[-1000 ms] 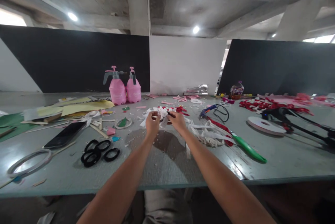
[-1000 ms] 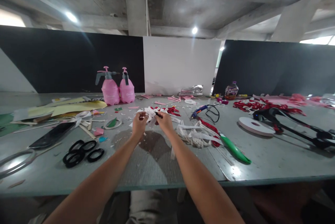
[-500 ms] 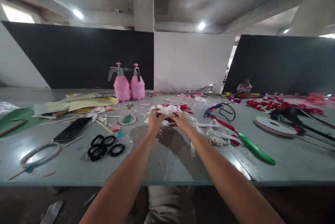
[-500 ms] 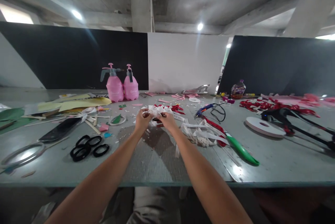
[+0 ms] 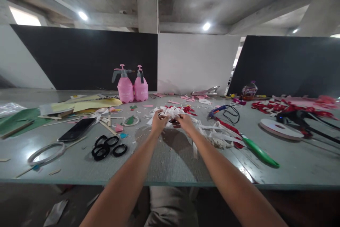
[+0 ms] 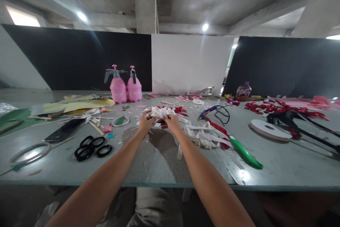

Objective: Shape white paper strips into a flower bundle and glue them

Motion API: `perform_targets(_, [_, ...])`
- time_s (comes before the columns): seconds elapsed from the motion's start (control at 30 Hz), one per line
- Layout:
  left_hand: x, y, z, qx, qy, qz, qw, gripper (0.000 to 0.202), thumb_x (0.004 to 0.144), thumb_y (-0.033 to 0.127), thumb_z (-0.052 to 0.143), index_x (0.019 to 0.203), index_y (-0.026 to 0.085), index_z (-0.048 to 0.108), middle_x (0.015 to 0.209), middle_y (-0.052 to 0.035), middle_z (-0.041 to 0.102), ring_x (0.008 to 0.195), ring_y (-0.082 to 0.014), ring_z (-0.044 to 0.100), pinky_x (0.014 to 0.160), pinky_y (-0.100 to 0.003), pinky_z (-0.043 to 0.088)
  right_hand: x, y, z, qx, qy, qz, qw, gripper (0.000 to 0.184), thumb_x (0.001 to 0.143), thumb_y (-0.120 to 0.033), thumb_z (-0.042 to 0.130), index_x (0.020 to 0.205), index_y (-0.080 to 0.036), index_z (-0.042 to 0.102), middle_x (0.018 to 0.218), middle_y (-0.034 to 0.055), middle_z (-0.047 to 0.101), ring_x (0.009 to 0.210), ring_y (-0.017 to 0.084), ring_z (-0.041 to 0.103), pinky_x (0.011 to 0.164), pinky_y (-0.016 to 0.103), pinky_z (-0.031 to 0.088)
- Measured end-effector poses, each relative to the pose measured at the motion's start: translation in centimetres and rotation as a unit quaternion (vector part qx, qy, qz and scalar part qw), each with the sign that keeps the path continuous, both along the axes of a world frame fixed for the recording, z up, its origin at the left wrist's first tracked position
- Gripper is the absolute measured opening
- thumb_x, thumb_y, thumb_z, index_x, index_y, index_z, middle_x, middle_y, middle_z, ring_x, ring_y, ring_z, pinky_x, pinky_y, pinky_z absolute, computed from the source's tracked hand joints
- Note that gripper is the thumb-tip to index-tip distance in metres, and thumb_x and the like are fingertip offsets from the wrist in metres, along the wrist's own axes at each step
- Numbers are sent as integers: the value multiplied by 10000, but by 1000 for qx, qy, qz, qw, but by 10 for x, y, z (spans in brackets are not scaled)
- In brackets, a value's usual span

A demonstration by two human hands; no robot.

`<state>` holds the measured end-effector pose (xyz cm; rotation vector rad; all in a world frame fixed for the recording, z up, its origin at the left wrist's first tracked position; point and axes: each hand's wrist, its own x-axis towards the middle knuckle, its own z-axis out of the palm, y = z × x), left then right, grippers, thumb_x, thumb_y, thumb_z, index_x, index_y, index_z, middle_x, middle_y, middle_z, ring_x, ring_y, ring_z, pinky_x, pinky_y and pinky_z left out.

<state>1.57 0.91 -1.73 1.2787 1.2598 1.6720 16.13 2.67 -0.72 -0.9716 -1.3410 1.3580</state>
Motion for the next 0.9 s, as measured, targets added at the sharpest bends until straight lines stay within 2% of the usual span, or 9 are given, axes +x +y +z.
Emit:
perform_targets(0.13, [0,0,6,14,0,-7,1000,423,715,343,672,1079,177,535,646,21,592,495,-92,518,457,-188,376,12,13,5,-5,38,-66,997,56,819,-187,611,791,-139,608,704,36,689,506,105,618,468,207,529])
perform_targets(0.27, [-6,2,12,50,-43,73,995,268,792,328,570,1008,171,545,707,2,595,499,-83,502,463,-192,376,21,29,11,-23,70,-105,992,16,822,-166,583,816,-156,593,725,17,680,521,101,620,561,240,555])
perform_targets(0.4, [-14,5,12,89,-121,112,982,176,820,327,509,911,178,535,642,44,509,428,-57,421,437,-185,345,21,38,9,24,-147,-125,981,97,825,-237,567,789,-155,604,768,63,689,662,162,662,633,291,544])
perform_targets(0.5, [-16,7,10,104,-137,118,978,154,808,330,521,790,177,509,590,59,465,419,-51,394,428,-176,320,22,40,8,78,-296,-171,936,103,733,-238,643,783,-148,641,890,118,697,917,247,646,771,339,502])
perform_targets(0.57, [-17,8,9,102,-125,124,979,154,790,318,541,748,173,509,559,64,443,420,-50,378,428,-172,304,24,40,13,153,-393,-218,880,149,733,-227,615,851,-151,665,1005,132,685,1062,268,585,868,351,443])
perform_targets(0.63, [-17,8,7,95,-107,124,982,146,772,303,561,731,168,522,532,69,427,418,-50,364,426,-173,290,25,37,20,209,-458,-234,832,192,789,-240,522,876,-162,675,1008,119,689,1049,250,586,867,326,418])
perform_targets(0.67, [-17,8,6,91,-98,120,984,142,766,299,567,730,167,528,523,70,425,416,-51,361,423,-174,285,26,35,24,215,-464,-225,830,218,813,-245,477,852,-165,676,967,109,698,992,234,606,832,304,420])
perform_targets(0.8, [-15,9,4,79,-64,95,990,144,764,308,561,728,169,543,511,65,436,417,-59,368,414,-178,282,33,22,32,217,-420,-188,861,317,863,-265,367,756,-165,648,769,70,695,740,174,620,668,238,406])
perform_targets(0.9, [-13,9,5,74,-45,78,993,148,767,313,551,720,173,545,509,63,443,416,-61,374,423,-180,290,52,14,31,241,-407,-186,861,358,893,-288,331,744,-162,631,666,56,665,629,153,583,620,231,387])
